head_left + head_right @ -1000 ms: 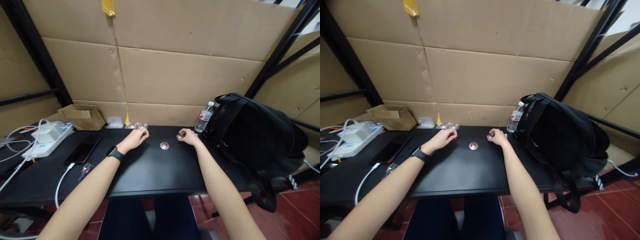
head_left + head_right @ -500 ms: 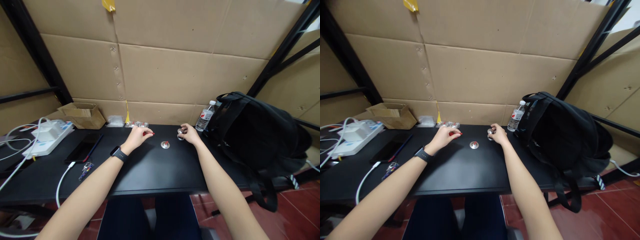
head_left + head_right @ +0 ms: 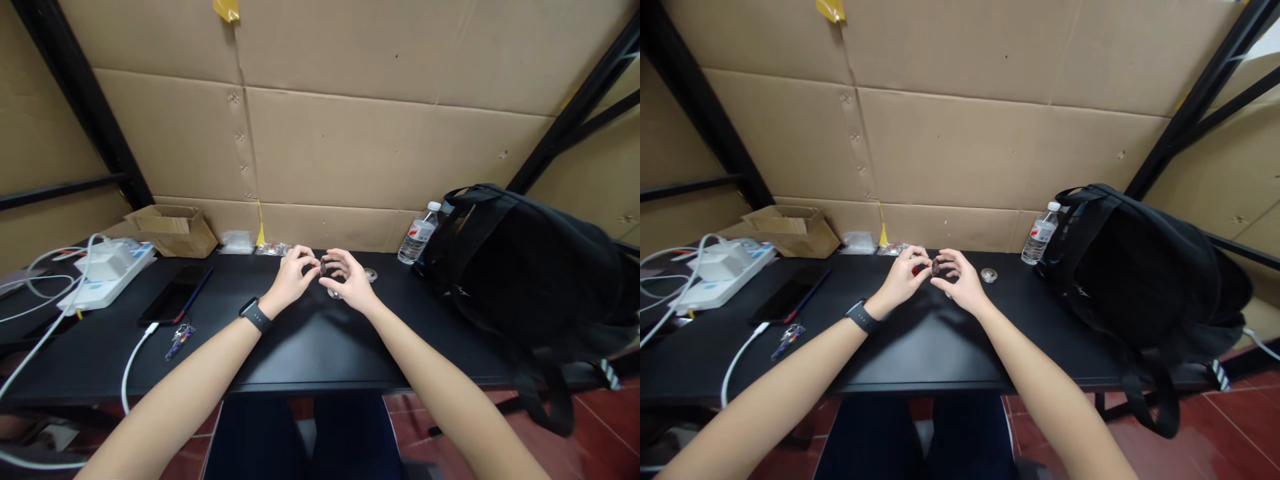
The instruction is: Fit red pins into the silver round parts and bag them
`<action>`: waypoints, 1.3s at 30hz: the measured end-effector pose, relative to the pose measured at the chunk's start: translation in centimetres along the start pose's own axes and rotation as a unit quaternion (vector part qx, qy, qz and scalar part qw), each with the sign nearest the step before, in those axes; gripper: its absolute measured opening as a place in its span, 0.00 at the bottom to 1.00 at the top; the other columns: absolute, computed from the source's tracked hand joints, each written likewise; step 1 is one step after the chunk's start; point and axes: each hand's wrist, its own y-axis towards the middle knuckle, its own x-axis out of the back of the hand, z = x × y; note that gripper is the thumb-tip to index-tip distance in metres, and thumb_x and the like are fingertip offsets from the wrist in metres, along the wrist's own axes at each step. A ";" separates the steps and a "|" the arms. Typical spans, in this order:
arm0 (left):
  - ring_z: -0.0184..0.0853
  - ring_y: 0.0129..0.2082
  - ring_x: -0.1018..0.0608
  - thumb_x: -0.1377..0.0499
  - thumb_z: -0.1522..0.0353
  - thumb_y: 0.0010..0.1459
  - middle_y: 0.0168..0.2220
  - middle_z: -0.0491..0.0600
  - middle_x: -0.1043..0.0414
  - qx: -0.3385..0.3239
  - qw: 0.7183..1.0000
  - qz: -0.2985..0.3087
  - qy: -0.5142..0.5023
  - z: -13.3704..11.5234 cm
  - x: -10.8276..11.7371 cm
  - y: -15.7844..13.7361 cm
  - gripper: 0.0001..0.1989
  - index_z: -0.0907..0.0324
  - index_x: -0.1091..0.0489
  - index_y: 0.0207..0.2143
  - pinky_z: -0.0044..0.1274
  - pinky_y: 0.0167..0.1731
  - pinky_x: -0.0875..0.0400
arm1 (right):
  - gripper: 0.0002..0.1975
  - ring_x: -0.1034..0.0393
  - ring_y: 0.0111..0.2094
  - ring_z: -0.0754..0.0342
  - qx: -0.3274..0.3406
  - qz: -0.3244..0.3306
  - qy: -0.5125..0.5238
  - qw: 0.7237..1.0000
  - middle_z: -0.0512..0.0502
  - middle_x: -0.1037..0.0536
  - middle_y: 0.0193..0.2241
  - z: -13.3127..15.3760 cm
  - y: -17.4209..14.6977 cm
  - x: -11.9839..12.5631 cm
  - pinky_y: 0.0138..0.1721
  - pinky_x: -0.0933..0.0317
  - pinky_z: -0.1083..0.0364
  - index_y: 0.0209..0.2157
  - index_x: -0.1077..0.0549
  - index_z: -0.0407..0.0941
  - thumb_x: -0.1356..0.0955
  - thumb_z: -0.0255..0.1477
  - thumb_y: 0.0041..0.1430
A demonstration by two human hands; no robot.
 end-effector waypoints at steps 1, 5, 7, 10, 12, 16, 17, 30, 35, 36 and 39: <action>0.40 0.48 0.27 0.39 0.68 0.63 0.43 0.51 0.29 -0.001 1.000 0.000 0.000 -0.1 0.0 0.0 0.04 0.56 0.24 0.36 0.34 0.54 0.34 | 0.32 0.24 0.49 0.48 -0.005 0.001 0.006 1.000 0.41 0.25 0.54 0.0 0.0 0.0 0.45 0.32 0.50 0.55 0.34 0.52 0.22 0.33 0.50; 0.39 0.47 0.27 0.40 0.68 0.64 0.42 0.50 0.30 0.003 1.000 -0.002 -0.027 -0.3 -0.2 -0.1 0.05 0.56 0.24 0.36 0.33 0.53 0.33 | 0.31 0.23 0.48 0.48 -0.017 -0.001 0.022 1.000 0.42 0.25 0.53 -0.1 -0.1 0.1 0.44 0.31 0.51 0.52 0.33 0.51 0.21 0.34 0.49; 0.38 0.46 0.26 0.40 0.67 0.64 0.42 0.50 0.31 0.024 0.998 0.000 -0.056 -0.4 -0.4 -0.1 0.06 0.57 0.24 0.36 0.31 0.53 0.33 | 0.30 0.23 0.48 0.48 -0.017 -0.003 0.027 0.999 0.42 0.25 0.53 -0.1 -0.1 0.2 0.44 0.30 0.51 0.51 0.33 0.51 0.21 0.34 0.49; 0.38 0.46 0.26 0.40 0.66 0.64 0.42 0.50 0.31 0.050 0.995 0.012 -0.088 -0.5 -0.6 0.0 0.06 0.57 0.24 0.36 0.31 0.53 0.32 | 0.29 0.23 0.47 0.48 -0.019 -0.013 0.038 0.999 0.42 0.25 0.52 -0.1 -0.2 0.1 0.42 0.29 0.52 0.48 0.34 0.51 0.21 0.35 0.48; 0.38 0.47 0.26 0.40 0.66 0.64 0.42 0.50 0.31 0.047 0.995 0.013 -0.091 -0.5 -0.6 0.0 0.06 0.57 0.24 0.36 0.31 0.54 0.33 | 0.28 0.22 0.46 0.48 -0.022 -0.020 0.045 0.999 0.43 0.25 0.52 -0.1 -0.2 0.0 0.41 0.28 0.52 0.46 0.34 0.51 0.21 0.36 0.47; 0.38 0.47 0.27 0.41 0.67 0.64 0.42 0.50 0.31 0.038 0.996 0.009 -0.084 -0.2 -0.9 -0.1 0.06 0.57 0.24 0.36 0.32 0.54 0.34 | 0.27 0.22 0.47 0.47 -0.027 -0.030 0.050 0.998 0.43 0.24 0.51 -0.1 -0.2 -0.2 0.41 0.28 0.52 0.44 0.34 0.50 0.20 0.35 0.47; 0.38 0.47 0.27 0.41 0.67 0.64 0.42 0.51 0.31 0.044 0.995 0.011 -0.085 0.0 -1.0 -0.2 0.06 0.57 0.24 0.37 0.32 0.54 0.34 | 0.26 0.22 0.47 0.47 -0.028 -0.034 0.050 0.998 0.43 0.24 0.51 -0.2 -0.2 -0.2 0.41 0.28 0.52 0.44 0.33 0.50 0.20 0.36 0.46; 0.37 0.47 0.27 0.43 0.66 0.65 0.43 0.51 0.32 0.076 0.989 0.030 -0.124 0.5 -1.9 -0.4 0.05 0.57 0.28 0.37 0.30 0.52 0.32 | 0.26 0.23 0.48 0.46 -0.028 -0.035 0.049 0.998 0.42 0.24 0.51 -0.6 -0.2 -0.3 0.42 0.27 0.51 0.44 0.31 0.49 0.20 0.35 0.46; 0.39 0.48 0.28 0.43 0.68 0.66 0.43 0.51 0.32 0.039 0.997 0.019 -0.056 -0.1 -1.7 -0.6 0.04 0.57 0.28 0.37 0.31 0.53 0.34 | 0.23 0.22 0.46 0.47 -0.024 -0.039 0.050 0.998 0.42 0.24 0.51 -0.9 -0.3 -0.4 0.41 0.27 0.52 0.41 0.30 0.48 0.20 0.35 0.46; 0.39 0.48 0.28 0.43 0.69 0.65 0.44 0.51 0.32 0.032 0.999 0.015 -0.037 -0.3 -1.6 -0.7 0.04 0.57 0.28 0.38 0.32 0.52 0.35 | 0.22 0.22 0.45 0.47 -0.025 -0.040 0.049 0.998 0.42 0.24 0.50 -0.9 -0.3 -0.4 0.41 0.27 0.52 0.40 0.30 0.48 0.20 0.35 0.46; 0.40 0.49 0.29 0.42 0.69 0.65 0.45 0.51 0.32 0.027 1.000 0.010 0.009 -0.9 -1.5 -0.8 0.03 0.56 0.28 0.39 0.33 0.51 0.35 | 0.23 0.22 0.44 0.48 -0.043 -0.035 0.052 0.997 0.43 0.24 0.50 -1.2 -0.1 0.0 0.40 0.27 0.52 0.38 0.29 0.47 0.20 0.36 0.44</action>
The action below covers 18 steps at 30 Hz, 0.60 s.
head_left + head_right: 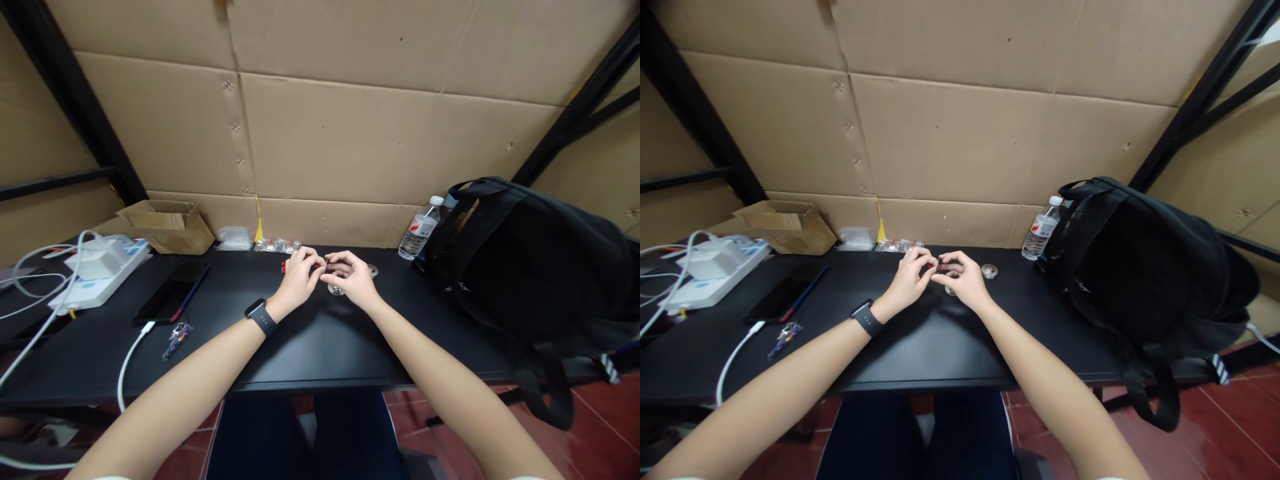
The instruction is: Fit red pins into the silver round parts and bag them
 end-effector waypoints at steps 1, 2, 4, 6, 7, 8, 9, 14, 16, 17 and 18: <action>0.41 0.49 0.29 0.42 0.69 0.65 0.45 0.51 0.31 0.002 1.000 0.001 0.008 -0.1 0.1 0.0 0.03 0.56 0.28 0.39 0.33 0.50 0.36 | 0.22 0.22 0.43 0.48 -0.007 0.006 0.000 1.000 0.43 0.24 0.50 0.0 0.1 0.2 0.40 0.27 0.52 0.37 0.29 0.47 0.20 0.37 0.44; 0.41 0.50 0.29 0.41 0.69 0.64 0.45 0.51 0.31 0.003 1.000 0.003 0.013 -0.2 0.2 0.0 0.03 0.55 0.27 0.38 0.33 0.50 0.36 | 0.21 0.22 0.43 0.48 -0.012 0.013 -0.004 1.000 0.43 0.23 0.49 0.0 0.3 0.4 0.40 0.27 0.52 0.37 0.28 0.47 0.21 0.39 0.46; 0.41 0.50 0.29 0.41 0.69 0.64 0.45 0.51 0.31 0.001 1.000 0.003 0.015 -0.3 0.4 0.1 0.03 0.55 0.27 0.38 0.34 0.51 0.37 | 0.16 0.23 0.43 0.49 -0.015 0.028 -0.033 0.999 0.44 0.22 0.45 0.1 0.5 0.9 0.43 0.28 0.51 0.36 0.26 0.46 0.25 0.42 0.54; 0.41 0.50 0.29 0.41 0.69 0.64 0.44 0.50 0.31 -0.012 1.000 -0.001 0.014 -0.3 0.7 0.2 0.04 0.56 0.26 0.37 0.34 0.52 0.38 | 0.14 0.24 0.43 0.50 -0.001 0.042 -0.077 0.996 0.44 0.21 0.41 0.2 0.7 1.3 0.46 0.29 0.50 0.36 0.24 0.46 0.29 0.43 0.61; 0.40 0.49 0.29 0.41 0.69 0.64 0.44 0.50 0.31 -0.020 1.000 -0.002 0.017 -0.3 0.8 0.2 0.04 0.56 0.26 0.37 0.34 0.53 0.39 | 0.14 0.25 0.44 0.50 0.010 0.049 -0.095 0.994 0.44 0.22 0.41 0.2 0.7 1.4 0.47 0.30 0.50 0.36 0.23 0.46 0.30 0.43 0.62; 0.40 0.49 0.29 0.41 0.69 0.64 0.44 0.50 0.31 -0.029 0.999 -0.001 0.021 -0.3 0.9 0.2 0.03 0.56 0.26 0.37 0.34 0.53 0.39 | 0.14 0.26 0.45 0.50 0.020 0.057 -0.108 0.992 0.44 0.22 0.41 0.2 0.6 1.6 0.48 0.31 0.50 0.35 0.23 0.46 0.30 0.42 0.63; 0.40 0.49 0.29 0.40 0.68 0.64 0.44 0.50 0.31 -0.035 0.999 0.004 0.026 -0.4 1.1 0.2 0.03 0.56 0.26 0.37 0.34 0.52 0.39 | 0.14 0.26 0.45 0.49 0.029 0.063 -0.114 0.991 0.43 0.23 0.42 0.2 0.6 1.6 0.48 0.31 0.50 0.34 0.23 0.45 0.30 0.42 0.63; 0.40 0.49 0.29 0.41 0.67 0.65 0.45 0.50 0.31 -0.045 0.998 0.025 0.041 -0.6 1.4 0.1 0.05 0.56 0.26 0.38 0.33 0.50 0.39 | 0.14 0.27 0.46 0.49 0.026 0.085 -0.115 0.989 0.42 0.25 0.45 0.4 0.4 1.6 0.45 0.30 0.51 0.32 0.24 0.44 0.30 0.41 0.62; 0.40 0.49 0.29 0.43 0.66 0.67 0.45 0.50 0.31 -0.041 0.998 0.028 0.042 -0.8 1.5 0.2 0.06 0.56 0.27 0.38 0.33 0.50 0.39 | 0.13 0.27 0.45 0.49 0.023 0.087 -0.121 0.988 0.42 0.26 0.46 0.6 0.4 1.6 0.43 0.30 0.52 0.32 0.25 0.45 0.30 0.39 0.63; 0.39 0.49 0.29 0.45 0.66 0.68 0.45 0.50 0.30 -0.034 0.998 0.029 0.041 -0.8 1.6 0.2 0.07 0.56 0.27 0.39 0.32 0.50 0.39 | 0.12 0.27 0.45 0.50 0.022 0.089 -0.133 0.987 0.42 0.26 0.46 0.7 0.3 1.7 0.42 0.30 0.52 0.31 0.25 0.45 0.30 0.38 0.63; 0.39 0.49 0.29 0.47 0.65 0.69 0.46 0.50 0.30 -0.025 0.999 0.028 0.038 -0.8 1.6 0.3 0.08 0.55 0.28 0.41 0.32 0.50 0.39 | 0.11 0.27 0.44 0.50 0.024 0.092 -0.153 0.984 0.42 0.26 0.46 0.8 0.3 1.7 0.40 0.30 0.52 0.31 0.25 0.45 0.31 0.37 0.63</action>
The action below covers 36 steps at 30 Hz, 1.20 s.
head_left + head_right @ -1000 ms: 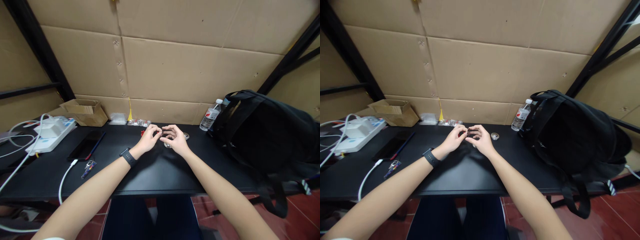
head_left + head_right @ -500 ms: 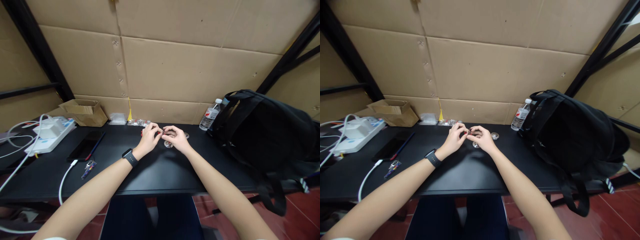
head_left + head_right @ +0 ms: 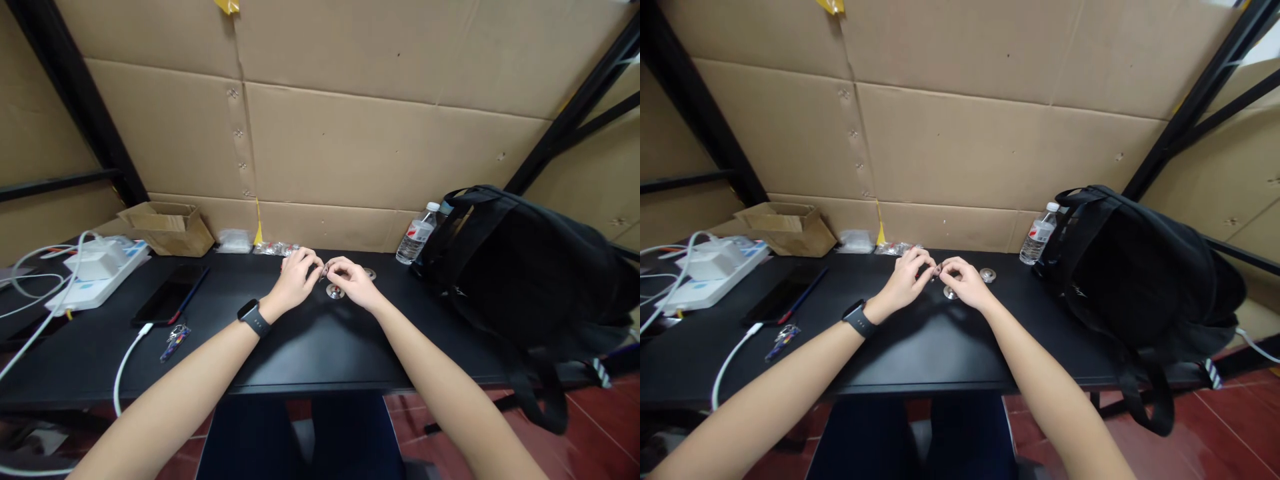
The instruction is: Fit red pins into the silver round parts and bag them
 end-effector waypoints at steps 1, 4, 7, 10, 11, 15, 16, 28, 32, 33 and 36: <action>0.39 0.50 0.29 0.49 0.65 0.71 0.46 0.50 0.30 0.009 1.000 0.000 -0.004 0.0 0.1 0.0 0.10 0.55 0.29 0.42 0.33 0.51 0.39 | 0.10 0.27 0.44 0.50 0.003 0.006 -0.028 1.000 0.42 0.27 0.46 0.0 0.0 0.0 0.39 0.30 0.53 0.31 0.25 0.44 0.31 0.35 0.63; 0.39 0.51 0.30 0.51 0.63 0.72 0.49 0.49 0.29 0.008 0.999 0.033 -0.007 0.5 0.1 0.0 0.12 0.53 0.29 0.47 0.34 0.53 0.40 | 0.06 0.29 0.43 0.51 0.022 0.036 -0.122 0.992 0.42 0.28 0.47 -0.1 -0.1 0.1 0.38 0.31 0.54 0.30 0.25 0.44 0.30 0.30 0.61; 0.42 0.53 0.31 0.45 0.58 0.68 0.51 0.48 0.29 -0.018 0.994 0.108 0.017 1.3 -0.1 -0.4 0.11 0.51 0.27 0.46 0.35 0.53 0.40 | 0.05 0.31 0.49 0.48 0.022 0.055 -0.164 0.985 0.41 0.28 0.49 -0.3 -0.2 0.1 0.39 0.32 0.53 0.30 0.25 0.44 0.31 0.27 0.60; 0.45 0.52 0.32 0.41 0.55 0.64 0.50 0.48 0.27 -0.015 0.983 0.175 0.047 1.9 -0.8 -0.8 0.12 0.50 0.24 0.42 0.37 0.51 0.39 | 0.04 0.35 0.53 0.46 0.019 0.053 -0.182 0.982 0.41 0.29 0.51 -0.4 -0.3 0.1 0.42 0.32 0.51 0.30 0.25 0.44 0.30 0.26 0.59; 0.46 0.52 0.32 0.41 0.54 0.63 0.49 0.49 0.27 -0.011 0.980 0.191 0.052 2.1 -1.1 -1.0 0.12 0.50 0.24 0.42 0.37 0.51 0.39 | 0.04 0.35 0.53 0.46 0.021 0.051 -0.188 0.981 0.41 0.29 0.52 -0.4 -0.3 0.1 0.44 0.33 0.50 0.30 0.25 0.44 0.30 0.25 0.59; 0.46 0.52 0.31 0.41 0.55 0.64 0.49 0.49 0.26 -0.018 0.974 0.216 0.065 2.8 -1.2 -0.9 0.12 0.48 0.23 0.43 0.38 0.51 0.38 | 0.04 0.35 0.53 0.46 0.018 0.064 -0.203 0.977 0.42 0.29 0.52 -0.5 -0.4 -0.1 0.49 0.35 0.47 0.30 0.24 0.45 0.30 0.25 0.59; 0.46 0.53 0.31 0.41 0.55 0.64 0.49 0.49 0.26 -0.019 0.974 0.214 0.074 3.2 -0.9 -0.7 0.12 0.48 0.23 0.43 0.38 0.51 0.38 | 0.04 0.35 0.52 0.46 0.016 0.072 -0.204 0.976 0.42 0.29 0.52 -0.5 -0.4 -0.2 0.49 0.36 0.47 0.30 0.24 0.45 0.30 0.26 0.60; 0.49 0.57 0.31 0.48 0.69 0.63 0.54 0.52 0.25 0.226 0.928 0.036 0.295 14.7 7.3 -1.0 0.14 0.52 0.23 0.43 0.39 0.51 0.39 | 0.03 0.33 0.49 0.48 0.038 0.042 -0.213 0.975 0.43 0.27 0.48 -1.5 -0.3 0.7 0.53 0.39 0.46 0.37 0.24 0.47 0.28 0.28 0.59; 0.49 0.58 0.32 0.48 0.69 0.61 0.55 0.52 0.25 0.251 0.917 0.073 0.302 16.2 6.9 -1.9 0.16 0.51 0.23 0.46 0.41 0.52 0.39 | 0.05 0.33 0.49 0.47 0.036 0.026 -0.220 0.974 0.43 0.27 0.46 -1.9 -0.2 1.5 0.52 0.39 0.45 0.38 0.24 0.47 0.28 0.28 0.58; 0.50 0.58 0.32 0.48 0.69 0.61 0.54 0.52 0.24 0.255 0.916 0.073 0.302 16.3 6.7 -1.9 0.17 0.51 0.24 0.48 0.41 0.52 0.39 | 0.06 0.33 0.49 0.47 0.035 0.026 -0.222 0.974 0.43 0.27 0.46 -1.9 -0.2 1.6 0.52 0.39 0.45 0.39 0.24 0.47 0.28 0.28 0.58; 0.50 0.59 0.32 0.48 0.69 0.60 0.55 0.53 0.25 0.257 0.916 0.061 0.302 16.1 6.5 -1.7 0.18 0.52 0.24 0.50 0.42 0.53 0.39 | 0.07 0.33 0.49 0.48 0.032 0.030 -0.223 0.974 0.43 0.27 0.46 -2.0 -0.2 1.8 0.52 0.38 0.45 0.40 0.24 0.47 0.28 0.27 0.58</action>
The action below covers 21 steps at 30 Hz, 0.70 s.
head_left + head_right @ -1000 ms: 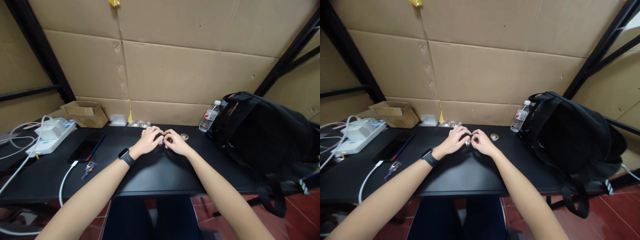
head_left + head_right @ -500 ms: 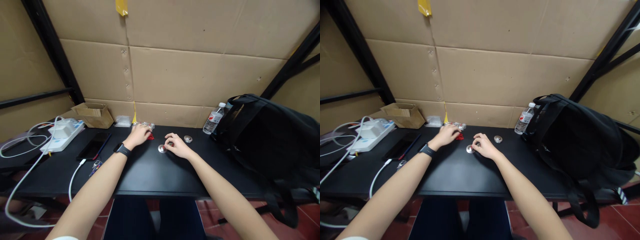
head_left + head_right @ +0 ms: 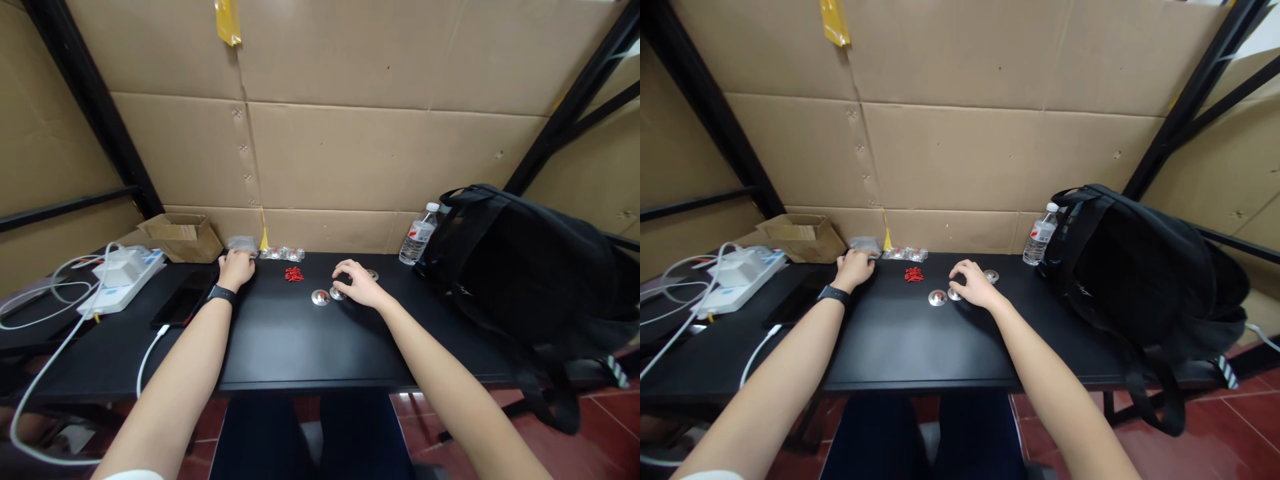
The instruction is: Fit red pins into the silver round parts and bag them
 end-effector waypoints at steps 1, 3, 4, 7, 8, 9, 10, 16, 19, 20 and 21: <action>0.50 0.59 0.32 0.47 0.69 0.60 0.55 0.53 0.25 -0.001 1.000 -0.007 -0.002 -0.1 0.2 0.0 0.18 0.52 0.24 0.50 0.42 0.53 0.40 | 0.07 0.33 0.49 0.48 0.000 0.001 0.001 1.000 0.43 0.27 0.46 0.0 0.0 0.0 0.52 0.38 0.45 0.41 0.24 0.47 0.28 0.27 0.58; 0.50 0.58 0.33 0.47 0.69 0.60 0.55 0.54 0.25 -0.008 1.000 -0.030 -0.006 -0.4 0.8 -0.1 0.18 0.52 0.25 0.50 0.43 0.53 0.41 | 0.08 0.33 0.49 0.48 0.002 0.003 0.003 1.000 0.43 0.27 0.46 0.2 0.0 0.1 0.52 0.38 0.45 0.41 0.24 0.47 0.29 0.27 0.58; 0.50 0.58 0.33 0.47 0.70 0.60 0.55 0.55 0.25 -0.015 0.999 -0.046 -0.010 -0.5 1.3 -0.1 0.19 0.53 0.25 0.50 0.43 0.53 0.41 | 0.08 0.33 0.49 0.48 0.003 0.005 0.004 1.000 0.43 0.27 0.47 0.3 0.0 0.2 0.52 0.38 0.45 0.41 0.24 0.47 0.29 0.27 0.59; 0.50 0.58 0.33 0.49 0.72 0.60 0.56 0.55 0.25 -0.043 0.994 -0.100 -0.031 -1.0 3.0 -0.5 0.20 0.55 0.26 0.52 0.44 0.53 0.43 | 0.08 0.33 0.49 0.48 0.013 0.006 0.010 1.000 0.43 0.27 0.47 0.7 0.0 0.4 0.51 0.38 0.47 0.41 0.24 0.47 0.29 0.27 0.59; 0.49 0.58 0.33 0.49 0.73 0.60 0.56 0.54 0.26 -0.053 0.991 -0.116 -0.040 -1.4 3.6 -0.6 0.20 0.54 0.27 0.52 0.43 0.54 0.43 | 0.07 0.32 0.49 0.48 0.015 0.004 0.012 1.000 0.43 0.27 0.46 0.8 0.1 0.5 0.50 0.38 0.47 0.41 0.24 0.46 0.29 0.26 0.59; 0.49 0.58 0.33 0.49 0.74 0.60 0.57 0.54 0.26 -0.064 0.988 -0.129 -0.050 -2.0 4.1 -0.8 0.21 0.54 0.27 0.53 0.43 0.54 0.44 | 0.07 0.32 0.48 0.49 0.016 0.001 0.013 1.000 0.43 0.26 0.46 0.8 0.1 0.7 0.49 0.37 0.48 0.41 0.24 0.46 0.29 0.26 0.59; 0.48 0.59 0.33 0.49 0.74 0.60 0.58 0.53 0.26 -0.079 0.985 -0.138 -0.062 -2.8 4.6 -1.1 0.21 0.54 0.28 0.54 0.42 0.54 0.44 | 0.07 0.31 0.47 0.49 0.017 -0.002 0.013 1.000 0.44 0.26 0.45 0.8 0.1 0.8 0.48 0.37 0.49 0.40 0.24 0.46 0.29 0.26 0.59; 0.44 0.62 0.34 0.50 0.76 0.62 0.61 0.51 0.30 -0.273 0.953 -0.077 -0.108 -11.3 3.8 -4.2 0.25 0.51 0.32 0.59 0.39 0.56 0.45 | 0.08 0.30 0.37 0.54 0.013 0.040 0.002 0.999 0.46 0.24 0.39 -0.1 0.1 1.3 0.40 0.37 0.55 0.40 0.23 0.44 0.28 0.26 0.56; 0.43 0.64 0.36 0.50 0.78 0.62 0.64 0.50 0.33 -0.372 0.924 -0.012 -0.089 -14.5 1.9 -6.0 0.30 0.48 0.37 0.63 0.38 0.56 0.46 | 0.11 0.30 0.33 0.55 0.014 0.084 -0.013 0.996 0.47 0.22 0.36 -0.6 -0.1 1.2 0.38 0.37 0.57 0.41 0.22 0.44 0.27 0.24 0.54; 0.43 0.64 0.37 0.49 0.78 0.62 0.64 0.50 0.33 -0.390 0.917 0.003 -0.084 -15.1 1.5 -6.3 0.29 0.48 0.37 0.64 0.38 0.55 0.46 | 0.11 0.30 0.32 0.56 0.015 0.100 -0.017 0.995 0.48 0.22 0.35 -0.7 -0.1 1.1 0.37 0.37 0.57 0.41 0.21 0.44 0.27 0.22 0.54; 0.43 0.64 0.37 0.48 0.77 0.63 0.64 0.50 0.33 -0.403 0.912 0.013 -0.082 -15.4 1.2 -6.6 0.28 0.49 0.37 0.64 0.37 0.55 0.45 | 0.11 0.29 0.31 0.56 0.017 0.115 -0.021 0.993 0.48 0.21 0.34 -0.8 -0.1 1.0 0.36 0.38 0.58 0.40 0.21 0.44 0.27 0.21 0.53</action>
